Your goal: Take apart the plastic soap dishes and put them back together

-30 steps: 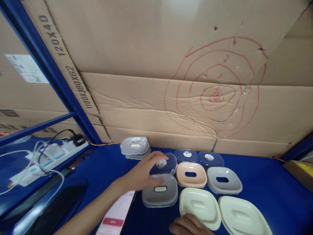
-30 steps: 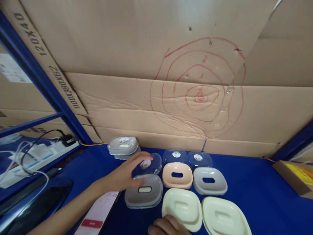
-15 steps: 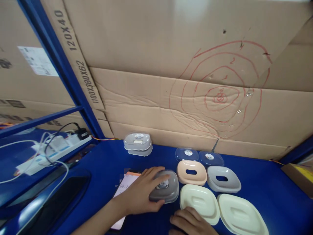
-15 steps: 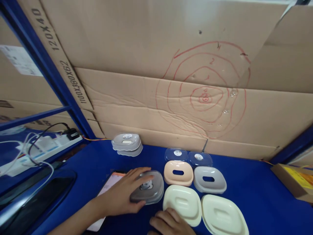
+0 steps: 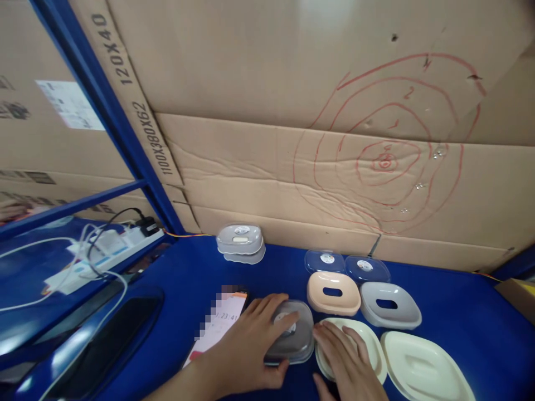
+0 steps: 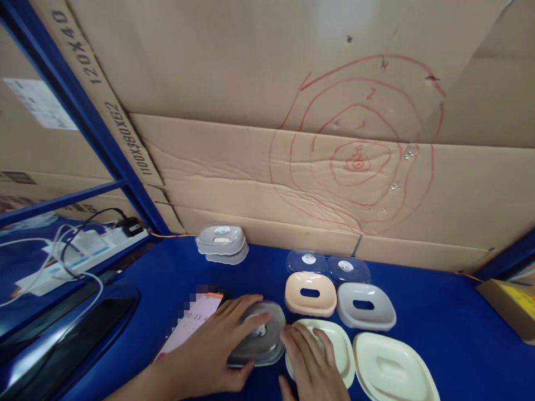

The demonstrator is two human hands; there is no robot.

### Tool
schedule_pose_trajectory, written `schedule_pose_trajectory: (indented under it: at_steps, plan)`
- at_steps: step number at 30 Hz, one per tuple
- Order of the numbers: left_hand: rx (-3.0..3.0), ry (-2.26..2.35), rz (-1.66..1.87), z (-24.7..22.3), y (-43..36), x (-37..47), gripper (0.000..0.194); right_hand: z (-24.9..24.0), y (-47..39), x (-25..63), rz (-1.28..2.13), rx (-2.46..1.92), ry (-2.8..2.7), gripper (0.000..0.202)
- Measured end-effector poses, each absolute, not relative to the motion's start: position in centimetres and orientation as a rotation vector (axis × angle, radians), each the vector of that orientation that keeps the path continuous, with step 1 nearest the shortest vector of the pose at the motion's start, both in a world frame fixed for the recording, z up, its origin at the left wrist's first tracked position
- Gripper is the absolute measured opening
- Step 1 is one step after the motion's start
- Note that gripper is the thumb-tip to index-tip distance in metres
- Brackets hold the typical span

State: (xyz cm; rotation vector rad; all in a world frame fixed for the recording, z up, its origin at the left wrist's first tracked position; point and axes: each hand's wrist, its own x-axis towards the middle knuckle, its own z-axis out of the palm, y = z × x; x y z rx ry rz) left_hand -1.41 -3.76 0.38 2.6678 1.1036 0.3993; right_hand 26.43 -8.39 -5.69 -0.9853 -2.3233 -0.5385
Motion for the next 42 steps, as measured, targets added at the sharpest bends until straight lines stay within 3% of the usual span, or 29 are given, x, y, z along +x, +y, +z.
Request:
schedule_pose_trajectory:
  at_steps: [5,16,24,31,37,42]
  plan:
    - [2.688,1.132,0.406,-0.2,-4.1,-0.9,0.087,-5.8,-8.6,26.2,-0.503,-1.031,-2.328,0.053]
    - [2.689,1.163,0.382,-0.9,-4.3,-0.9,0.09,-5.0,-8.2,25.8,-0.653,-1.017,-2.288,0.046]
    - [2.767,1.475,0.437,0.1,1.9,-2.2,0.057,-4.3,-8.1,25.6,-0.742,-0.963,-2.271,0.039]
    - [2.752,1.581,0.465,0.2,6.7,-0.3,0.058,-3.8,-9.8,24.9,-0.573,-1.195,-2.283,0.045]
    - [2.769,1.525,0.513,0.7,0.6,1.5,0.064,-3.6,-10.8,24.9,-0.307,-1.132,-2.402,0.048]
    - [2.839,0.969,0.616,0.9,-6.0,2.1,0.05,-1.7,-9.2,27.4,-0.075,-1.013,-2.281,0.046]
